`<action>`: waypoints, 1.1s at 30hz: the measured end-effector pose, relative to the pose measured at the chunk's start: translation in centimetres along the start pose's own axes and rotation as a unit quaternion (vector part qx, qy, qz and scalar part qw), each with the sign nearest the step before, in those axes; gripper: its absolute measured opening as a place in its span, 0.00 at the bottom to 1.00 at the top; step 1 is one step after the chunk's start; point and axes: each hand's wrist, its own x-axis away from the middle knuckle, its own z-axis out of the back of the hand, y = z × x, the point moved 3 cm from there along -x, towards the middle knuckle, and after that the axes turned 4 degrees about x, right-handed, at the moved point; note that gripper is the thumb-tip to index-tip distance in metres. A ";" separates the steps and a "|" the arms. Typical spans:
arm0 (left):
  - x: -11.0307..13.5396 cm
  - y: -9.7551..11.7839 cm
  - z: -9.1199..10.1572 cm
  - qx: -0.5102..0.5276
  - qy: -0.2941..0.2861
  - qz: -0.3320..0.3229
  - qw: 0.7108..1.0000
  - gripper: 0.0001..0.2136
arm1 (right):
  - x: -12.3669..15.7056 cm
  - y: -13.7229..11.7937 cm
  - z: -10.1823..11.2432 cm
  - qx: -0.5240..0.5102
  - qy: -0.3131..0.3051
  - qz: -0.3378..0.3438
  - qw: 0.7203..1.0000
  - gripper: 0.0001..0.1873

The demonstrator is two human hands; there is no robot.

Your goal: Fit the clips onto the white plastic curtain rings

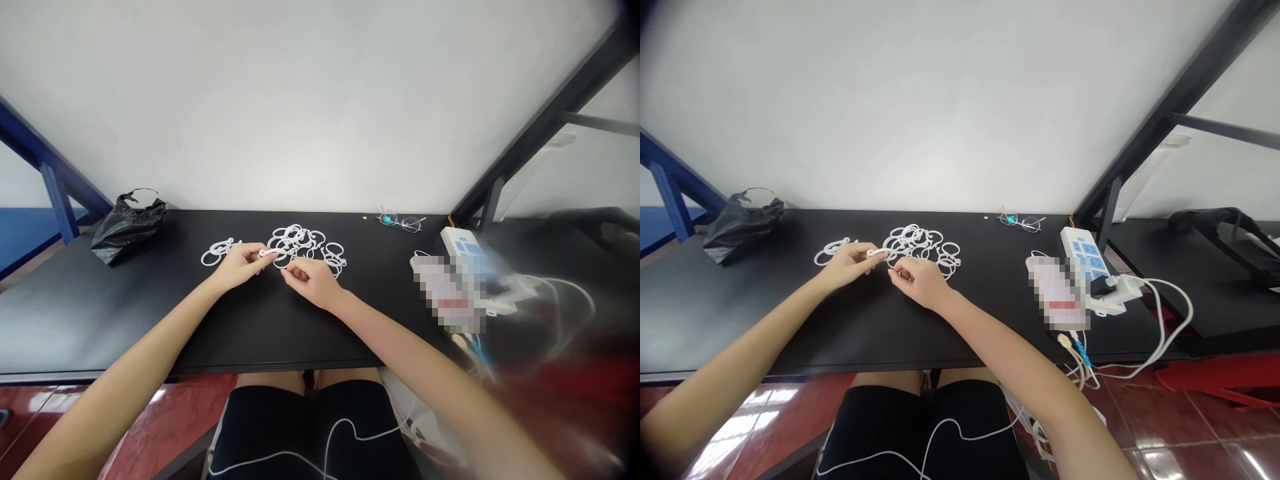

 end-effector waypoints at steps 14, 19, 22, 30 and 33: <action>0.0 -0.3 -0.4 0.043 -0.011 -0.011 0.999 0.17 | 0.0 0.6 -0.4 -0.038 -0.030 -0.005 0.999 0.16; 0.3 0.8 -0.6 -0.021 -0.002 -0.095 0.995 0.13 | 0.2 0.7 -0.5 -0.045 0.002 -0.007 0.999 0.20; 0.6 1.7 -0.8 -0.091 0.034 -0.158 0.983 0.11 | 0.1 0.7 -0.5 -0.045 0.016 0.006 0.999 0.22; 0.9 2.2 -1.7 -0.148 0.029 -0.237 0.960 0.07 | -0.1 0.7 -0.2 -0.007 0.081 0.049 0.995 0.10; 0.9 2.2 -1.8 -0.147 0.024 -0.239 0.960 0.06 | -0.1 0.5 0.0 0.012 0.098 0.055 0.994 0.09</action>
